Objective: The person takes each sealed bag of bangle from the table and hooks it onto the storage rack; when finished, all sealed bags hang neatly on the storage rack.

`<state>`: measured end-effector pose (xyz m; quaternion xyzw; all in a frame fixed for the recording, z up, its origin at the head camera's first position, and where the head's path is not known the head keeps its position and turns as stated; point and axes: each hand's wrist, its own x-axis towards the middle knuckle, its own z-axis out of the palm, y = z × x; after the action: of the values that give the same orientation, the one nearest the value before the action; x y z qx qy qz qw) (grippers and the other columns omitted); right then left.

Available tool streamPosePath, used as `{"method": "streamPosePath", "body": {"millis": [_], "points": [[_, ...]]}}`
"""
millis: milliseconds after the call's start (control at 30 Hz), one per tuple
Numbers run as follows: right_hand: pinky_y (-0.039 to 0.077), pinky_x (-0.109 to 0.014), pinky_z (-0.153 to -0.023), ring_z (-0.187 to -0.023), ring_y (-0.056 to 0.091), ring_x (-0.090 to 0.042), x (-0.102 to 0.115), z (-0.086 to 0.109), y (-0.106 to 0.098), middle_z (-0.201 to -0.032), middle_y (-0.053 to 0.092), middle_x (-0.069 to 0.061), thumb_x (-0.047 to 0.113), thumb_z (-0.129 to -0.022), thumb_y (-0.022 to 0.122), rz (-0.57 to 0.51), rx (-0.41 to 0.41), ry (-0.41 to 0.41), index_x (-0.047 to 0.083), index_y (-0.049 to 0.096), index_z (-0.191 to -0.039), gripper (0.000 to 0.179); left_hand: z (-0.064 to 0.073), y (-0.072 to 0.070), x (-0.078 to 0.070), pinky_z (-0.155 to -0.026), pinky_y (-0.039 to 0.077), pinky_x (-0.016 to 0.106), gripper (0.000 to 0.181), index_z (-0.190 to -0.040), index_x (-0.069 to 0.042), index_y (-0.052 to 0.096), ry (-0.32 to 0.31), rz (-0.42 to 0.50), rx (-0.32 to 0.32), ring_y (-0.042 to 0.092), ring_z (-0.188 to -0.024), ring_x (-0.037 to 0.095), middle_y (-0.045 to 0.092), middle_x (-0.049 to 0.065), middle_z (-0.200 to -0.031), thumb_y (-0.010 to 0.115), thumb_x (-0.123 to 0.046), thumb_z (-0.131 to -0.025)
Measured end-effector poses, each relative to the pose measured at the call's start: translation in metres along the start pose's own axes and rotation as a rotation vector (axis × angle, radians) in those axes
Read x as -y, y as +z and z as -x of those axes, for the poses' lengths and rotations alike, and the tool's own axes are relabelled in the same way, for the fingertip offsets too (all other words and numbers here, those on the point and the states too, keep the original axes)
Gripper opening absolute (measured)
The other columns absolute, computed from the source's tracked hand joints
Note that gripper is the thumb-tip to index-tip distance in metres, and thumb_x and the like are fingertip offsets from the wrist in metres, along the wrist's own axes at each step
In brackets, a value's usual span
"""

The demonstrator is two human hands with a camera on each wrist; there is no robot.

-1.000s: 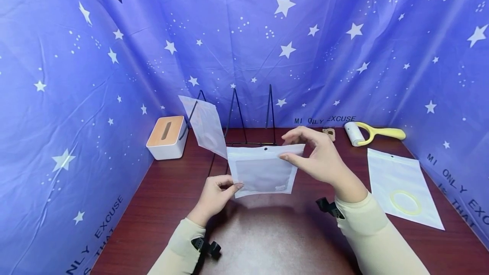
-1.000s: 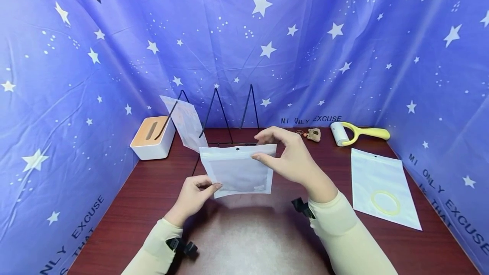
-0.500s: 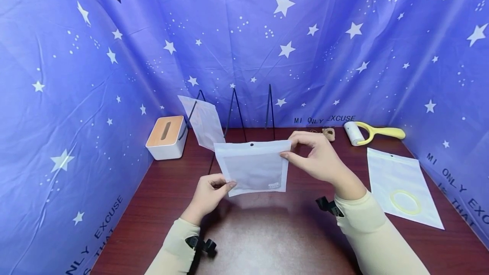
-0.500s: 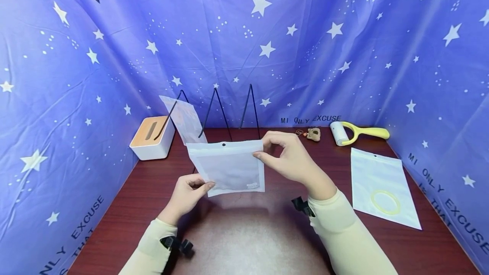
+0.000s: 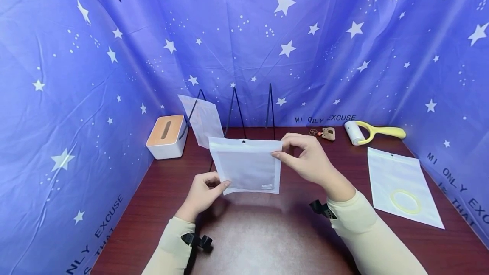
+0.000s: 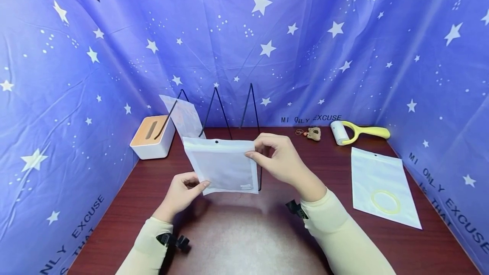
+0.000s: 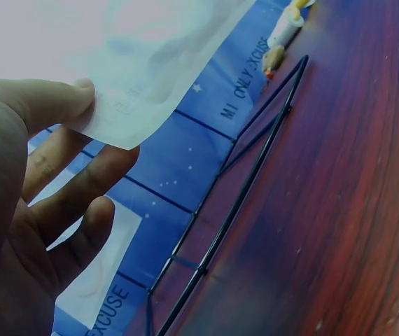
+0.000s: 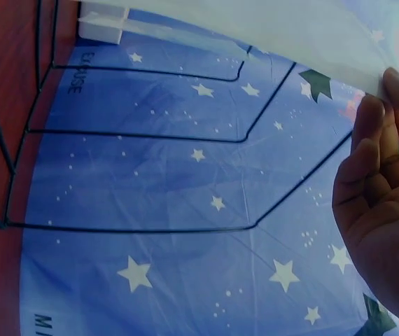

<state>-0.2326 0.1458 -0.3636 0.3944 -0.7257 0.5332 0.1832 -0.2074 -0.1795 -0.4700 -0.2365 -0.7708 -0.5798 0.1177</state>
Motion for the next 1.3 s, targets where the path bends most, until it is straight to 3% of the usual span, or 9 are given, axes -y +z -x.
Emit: {"method": "streamPosePath", "body": {"millis": [267, 500, 667, 800, 1033, 1300], "points": [[0.034, -0.029, -0.05, -0.06, 0.046, -0.014, -0.006, -0.002, 0.012, -0.075, 0.058, 0.003, 0.003, -0.088, 0.084, -0.003, -0.054, 0.017, 0.024, 0.072, -0.082, 0.025, -0.001, -0.01, -0.005, -0.055, 0.048, 0.026, 0.005, -0.091, 0.001, 0.078, -0.022, -0.019, -0.033, 0.057, -0.061, 0.01, 0.074, 0.012, -0.077, 0.079, 0.005, -0.089], [0.038, -0.027, -0.051, -0.062, 0.048, -0.015, -0.008, -0.007, 0.024, -0.075, 0.058, 0.002, 0.004, -0.089, 0.084, -0.014, -0.081, 0.04, 0.02, 0.069, -0.078, 0.025, -0.001, -0.02, 0.036, -0.055, 0.049, 0.026, 0.005, -0.095, -0.006, 0.079, -0.044, -0.063, -0.053, 0.06, -0.062, 0.012, 0.075, 0.001, -0.079, 0.082, -0.01, -0.092], [0.039, -0.027, -0.053, -0.063, 0.049, -0.015, -0.007, -0.013, 0.032, -0.074, 0.058, -0.001, -0.001, -0.088, 0.083, 0.009, -0.095, 0.057, 0.013, 0.068, -0.076, 0.024, -0.003, -0.024, 0.04, -0.054, 0.047, 0.026, 0.005, -0.091, 0.0, 0.076, -0.048, -0.093, -0.083, 0.056, -0.061, 0.011, 0.073, 0.005, -0.077, 0.079, -0.003, -0.092], [0.037, -0.027, -0.053, -0.061, 0.046, -0.017, 0.005, -0.02, 0.037, -0.071, 0.055, -0.005, -0.007, -0.087, 0.08, 0.019, -0.097, 0.051, 0.007, 0.066, -0.074, 0.024, -0.004, -0.026, 0.036, -0.054, 0.046, 0.027, 0.005, -0.09, 0.004, 0.074, -0.057, -0.107, -0.091, 0.055, -0.061, 0.013, 0.072, 0.009, -0.076, 0.077, 0.0, -0.092], [0.035, -0.029, -0.052, -0.058, 0.044, -0.019, 0.025, -0.027, 0.044, -0.069, 0.053, -0.007, -0.01, -0.087, 0.078, 0.001, -0.092, 0.072, 0.002, 0.065, -0.075, 0.021, -0.004, -0.029, 0.009, -0.057, 0.048, 0.028, 0.009, -0.092, 0.009, 0.072, -0.058, -0.081, -0.081, 0.056, -0.063, 0.007, 0.072, 0.012, -0.078, 0.075, 0.0, -0.093], [0.038, -0.028, -0.051, -0.058, 0.047, -0.022, 0.023, -0.029, 0.05, -0.071, 0.056, -0.008, -0.007, -0.089, 0.078, -0.01, -0.089, 0.089, 0.002, 0.068, -0.078, 0.018, -0.001, -0.032, 0.011, -0.056, 0.045, 0.025, 0.004, -0.091, 0.005, 0.072, -0.076, -0.072, -0.094, 0.054, -0.062, 0.008, 0.07, 0.01, -0.077, 0.073, 0.002, -0.093]]}}
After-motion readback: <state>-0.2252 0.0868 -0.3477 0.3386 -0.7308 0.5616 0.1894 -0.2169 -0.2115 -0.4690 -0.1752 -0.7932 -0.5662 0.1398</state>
